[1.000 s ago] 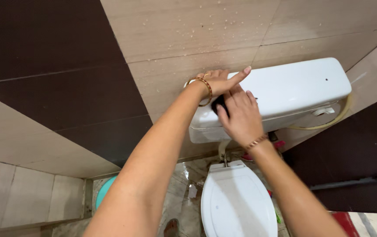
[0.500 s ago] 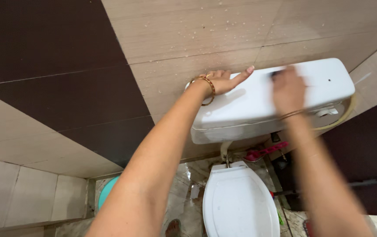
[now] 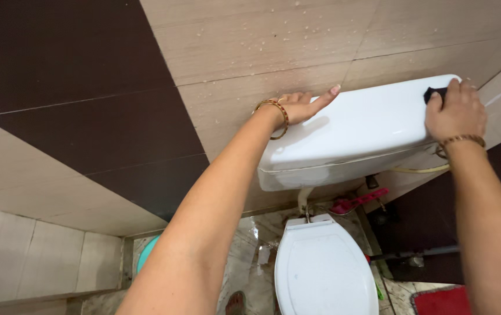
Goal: The person scrubs the top and sides of a white toilet tank using a dark sponge. They repeatedly wipe the surfaces in a back-and-forth motion, focusing on the top lid and the side panels.
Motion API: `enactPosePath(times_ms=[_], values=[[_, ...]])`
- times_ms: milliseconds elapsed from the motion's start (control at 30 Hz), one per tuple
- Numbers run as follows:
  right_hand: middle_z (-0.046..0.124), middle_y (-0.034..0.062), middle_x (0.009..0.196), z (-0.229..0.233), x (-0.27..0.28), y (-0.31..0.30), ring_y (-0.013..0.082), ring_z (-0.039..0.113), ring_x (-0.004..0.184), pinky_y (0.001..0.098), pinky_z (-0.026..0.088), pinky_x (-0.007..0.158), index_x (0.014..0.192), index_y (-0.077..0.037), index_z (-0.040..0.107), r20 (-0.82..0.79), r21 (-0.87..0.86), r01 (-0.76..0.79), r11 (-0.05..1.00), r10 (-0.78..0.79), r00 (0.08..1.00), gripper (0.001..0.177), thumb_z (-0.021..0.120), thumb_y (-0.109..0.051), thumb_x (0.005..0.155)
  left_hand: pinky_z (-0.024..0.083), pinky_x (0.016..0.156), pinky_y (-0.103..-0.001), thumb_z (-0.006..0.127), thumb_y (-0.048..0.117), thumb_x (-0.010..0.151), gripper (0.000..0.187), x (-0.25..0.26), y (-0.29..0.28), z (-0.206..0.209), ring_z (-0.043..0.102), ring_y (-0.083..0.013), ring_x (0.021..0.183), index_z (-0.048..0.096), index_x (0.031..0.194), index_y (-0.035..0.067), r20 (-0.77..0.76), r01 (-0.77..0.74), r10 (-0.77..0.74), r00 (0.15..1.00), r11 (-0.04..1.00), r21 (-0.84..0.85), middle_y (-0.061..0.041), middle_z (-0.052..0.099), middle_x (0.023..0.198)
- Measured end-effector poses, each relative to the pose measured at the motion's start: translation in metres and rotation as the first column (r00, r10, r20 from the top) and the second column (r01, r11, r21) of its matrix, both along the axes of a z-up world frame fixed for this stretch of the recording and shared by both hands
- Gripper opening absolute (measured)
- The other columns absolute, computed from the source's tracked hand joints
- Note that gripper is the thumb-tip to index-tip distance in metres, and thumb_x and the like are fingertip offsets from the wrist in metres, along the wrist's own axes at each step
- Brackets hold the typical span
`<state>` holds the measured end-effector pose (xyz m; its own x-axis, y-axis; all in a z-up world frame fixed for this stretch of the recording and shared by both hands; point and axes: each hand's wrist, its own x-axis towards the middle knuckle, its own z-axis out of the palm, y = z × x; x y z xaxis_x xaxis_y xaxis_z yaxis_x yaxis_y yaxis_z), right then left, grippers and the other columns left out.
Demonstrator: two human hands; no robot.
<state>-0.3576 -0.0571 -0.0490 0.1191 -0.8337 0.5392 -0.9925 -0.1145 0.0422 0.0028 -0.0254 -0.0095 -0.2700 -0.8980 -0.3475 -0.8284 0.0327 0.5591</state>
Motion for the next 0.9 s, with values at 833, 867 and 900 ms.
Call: enactPosePath(times_ms=[833, 867, 900], values=[[0.058, 0.0229, 0.140, -0.020, 0.202, 0.148, 0.0390, 0.058, 0.125, 0.0467, 0.049, 0.104, 0.138, 0.006, 0.052, 0.172, -0.059, -0.656, 0.753, 0.655, 0.736, 0.074, 0.079, -0.027, 0.077, 0.022, 0.123, -0.050, 0.036, 0.072, 0.091, 0.088, 0.019, -0.028, -0.021, 0.026, -0.0313, 0.153, 0.040, 0.155, 0.012, -0.225, 0.096, -0.080, 0.971, 0.994, 0.059, -0.012, 0.031, 0.165], [0.060, 0.0237, 0.139, -0.023, 0.177, 0.140, 0.0393, 0.059, 0.124, 0.0468, 0.050, 0.103, 0.138, 0.005, 0.052, 0.125, -0.104, -0.609, 0.786, 0.618, 0.776, 0.069, 0.078, -0.023, 0.080, 0.022, 0.124, -0.048, 0.034, 0.070, 0.094, 0.085, 0.018, -0.023, -0.024, 0.028, -0.0310, 0.153, 0.042, 0.155, 0.012, -0.160, 0.068, -0.069, 0.985, 0.998, -0.018, -0.012, 0.034, 0.165], [0.061, 0.0244, 0.137, -0.023, 0.149, 0.129, 0.0396, 0.060, 0.123, 0.0469, 0.051, 0.101, 0.138, 0.005, 0.052, 0.079, -0.154, -0.562, 0.813, 0.577, 0.813, 0.064, 0.076, -0.019, 0.083, 0.022, 0.125, -0.046, 0.031, 0.069, 0.097, 0.082, 0.018, -0.015, -0.026, 0.031, -0.0307, 0.153, 0.044, 0.155, 0.012, -0.095, 0.042, -0.051, 0.994, 0.994, -0.098, -0.011, 0.036, 0.165]])
